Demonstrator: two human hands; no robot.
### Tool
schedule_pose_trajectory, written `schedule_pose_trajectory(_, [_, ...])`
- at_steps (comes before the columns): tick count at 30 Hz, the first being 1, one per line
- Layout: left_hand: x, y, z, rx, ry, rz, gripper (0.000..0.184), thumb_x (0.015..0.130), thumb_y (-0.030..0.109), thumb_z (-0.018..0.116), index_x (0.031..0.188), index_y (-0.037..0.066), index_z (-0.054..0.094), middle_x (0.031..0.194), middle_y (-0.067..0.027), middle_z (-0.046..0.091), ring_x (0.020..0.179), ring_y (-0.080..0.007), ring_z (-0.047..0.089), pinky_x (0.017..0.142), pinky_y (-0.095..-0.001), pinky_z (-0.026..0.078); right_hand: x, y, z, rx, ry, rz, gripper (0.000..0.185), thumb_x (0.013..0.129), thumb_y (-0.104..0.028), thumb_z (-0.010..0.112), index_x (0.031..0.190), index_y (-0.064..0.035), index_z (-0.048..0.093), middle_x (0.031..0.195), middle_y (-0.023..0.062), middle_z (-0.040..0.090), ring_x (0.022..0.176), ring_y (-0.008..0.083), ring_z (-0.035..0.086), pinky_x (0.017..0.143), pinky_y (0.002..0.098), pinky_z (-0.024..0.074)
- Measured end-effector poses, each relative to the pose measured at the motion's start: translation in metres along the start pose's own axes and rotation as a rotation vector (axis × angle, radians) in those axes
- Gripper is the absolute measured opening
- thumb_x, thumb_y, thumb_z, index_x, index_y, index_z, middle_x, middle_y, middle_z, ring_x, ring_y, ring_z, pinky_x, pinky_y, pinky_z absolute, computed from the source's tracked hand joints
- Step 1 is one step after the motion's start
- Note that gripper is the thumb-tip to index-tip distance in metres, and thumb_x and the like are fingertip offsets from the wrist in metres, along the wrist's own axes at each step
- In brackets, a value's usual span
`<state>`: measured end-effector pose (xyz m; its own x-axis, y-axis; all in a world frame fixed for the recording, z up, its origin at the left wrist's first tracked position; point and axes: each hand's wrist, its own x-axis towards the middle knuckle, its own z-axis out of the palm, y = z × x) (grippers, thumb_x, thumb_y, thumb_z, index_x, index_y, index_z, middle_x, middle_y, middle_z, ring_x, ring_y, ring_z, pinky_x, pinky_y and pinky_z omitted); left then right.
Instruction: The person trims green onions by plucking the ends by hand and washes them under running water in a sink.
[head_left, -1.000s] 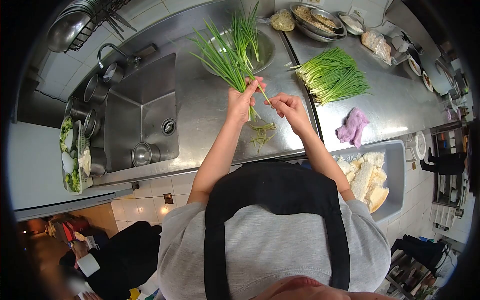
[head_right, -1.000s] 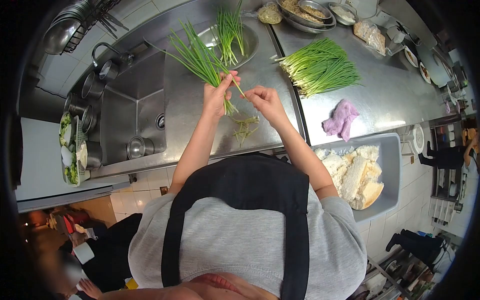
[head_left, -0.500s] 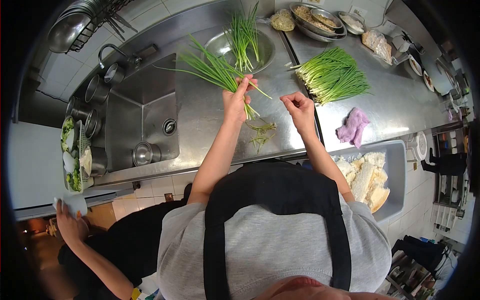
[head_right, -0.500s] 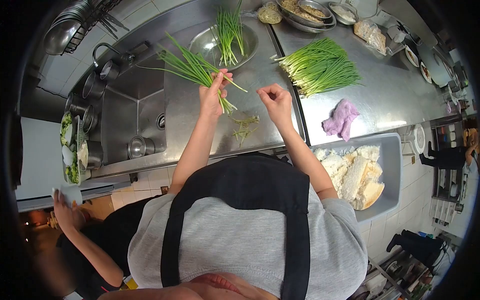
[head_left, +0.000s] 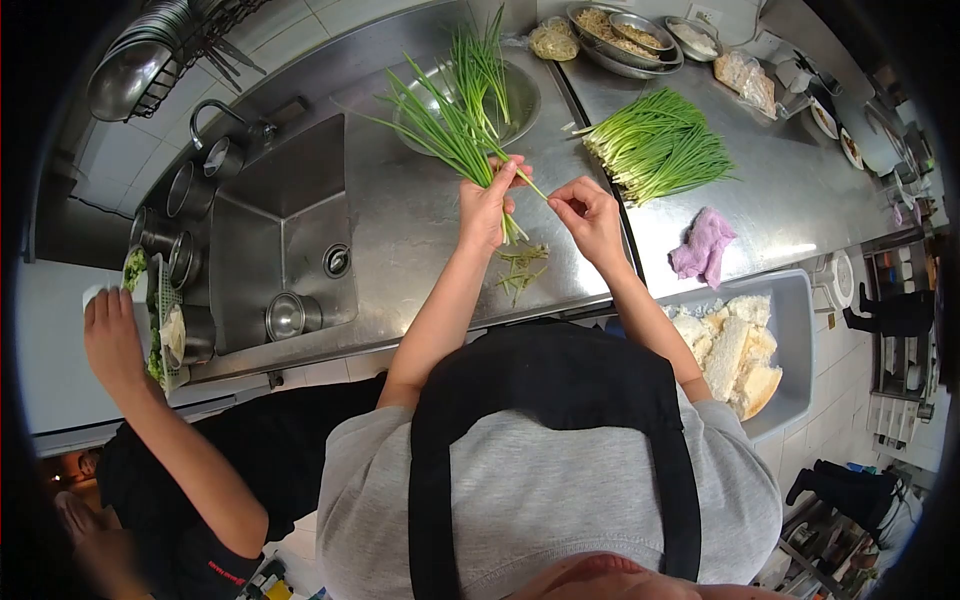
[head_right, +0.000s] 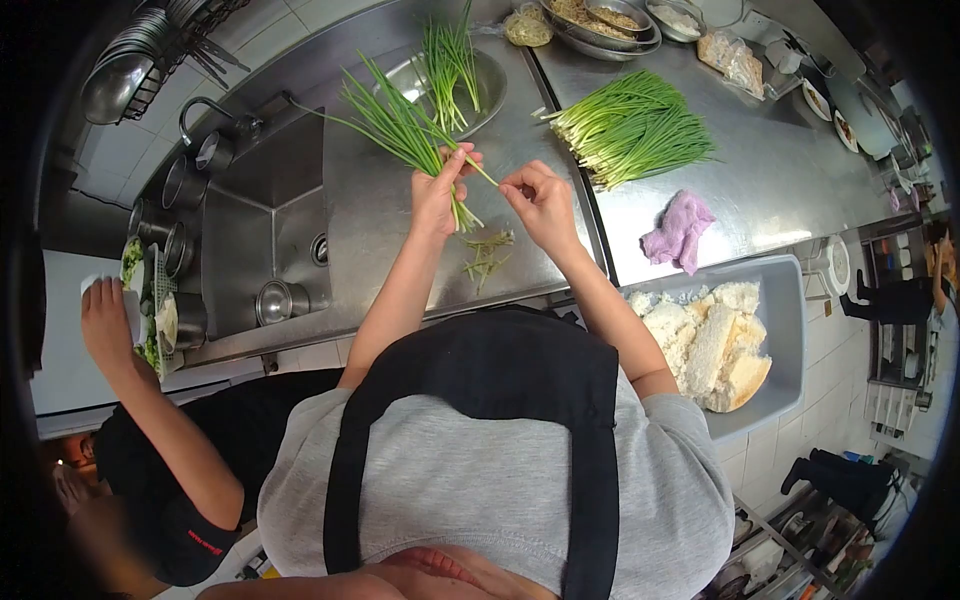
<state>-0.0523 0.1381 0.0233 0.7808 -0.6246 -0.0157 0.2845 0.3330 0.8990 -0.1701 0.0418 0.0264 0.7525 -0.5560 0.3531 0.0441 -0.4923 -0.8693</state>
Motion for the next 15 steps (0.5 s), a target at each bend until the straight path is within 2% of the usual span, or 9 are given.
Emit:
schedule_pose_trajectory(2, [-0.001,-0.001,0.001,0.02,0.034,-0.011,0.015,0.08,0.016,0.058,0.086,0.003,0.057,0.078,-0.0079,0.061,0.07,-0.0108,0.058,0.039,-0.0155,0.031,0.001,0.0,-0.001,-0.013,-0.004,-0.013,0.005,0.07,-0.006,0.061,0.071,-0.0014,0.06,0.066,0.0057,0.053,0.055,0.0143,0.05,0.05,0.0254,0.0389])
schedule_pose_trajectory(4, [-0.001,-0.002,-0.001,0.037,0.032,-0.025,0.015,0.08,0.017,0.058,0.085,0.003,0.057,0.078,-0.008,0.061,0.069,-0.0109,0.058,0.039,-0.0155,0.031,0.002,0.001,-0.004,-0.202,-0.052,-0.178,0.004,0.07,-0.005,0.059,0.068,-0.0016,0.058,0.066,0.0076,0.051,0.057,0.0204,0.051,0.051,0.0292,0.0393])
schedule_pose_trajectory(7, [0.0,-0.004,-0.005,0.051,0.028,-0.054,0.016,0.079,0.017,0.059,0.085,0.003,0.057,0.078,-0.0083,0.061,0.069,-0.0111,0.058,0.038,-0.0156,0.031,0.003,-0.004,-0.007,-0.263,-0.132,-0.309,0.003,0.07,-0.004,0.056,0.07,-0.001,0.054,0.068,0.0101,0.05,0.061,0.0252,0.051,0.053,0.0317,0.0397])
schedule_pose_trajectory(11, [0.004,-0.005,-0.011,0.016,0.049,-0.073,0.016,0.08,0.018,0.058,0.085,0.003,0.057,0.078,-0.0078,0.061,0.069,-0.011,0.058,0.038,-0.0156,0.031,-0.004,-0.006,-0.008,-0.187,-0.175,-0.187,0.004,0.072,-0.003,0.053,0.072,-0.0002,0.051,0.071,0.0112,0.05,0.064,0.0259,0.052,0.055,0.0319,0.0398])
schedule_pose_trajectory(15, [0.003,0.002,-0.016,0.016,0.024,-0.067,0.017,0.081,0.019,0.056,0.086,0.004,0.057,0.079,-0.0064,0.06,0.071,-0.0109,0.058,0.041,-0.0156,0.032,-0.018,0.017,-0.008,-0.164,-0.158,-0.071,0.01,0.077,-0.008,0.049,0.072,0.0005,0.048,0.075,0.0145,0.051,0.065,0.0306,0.051,0.056,0.0367,0.0395])
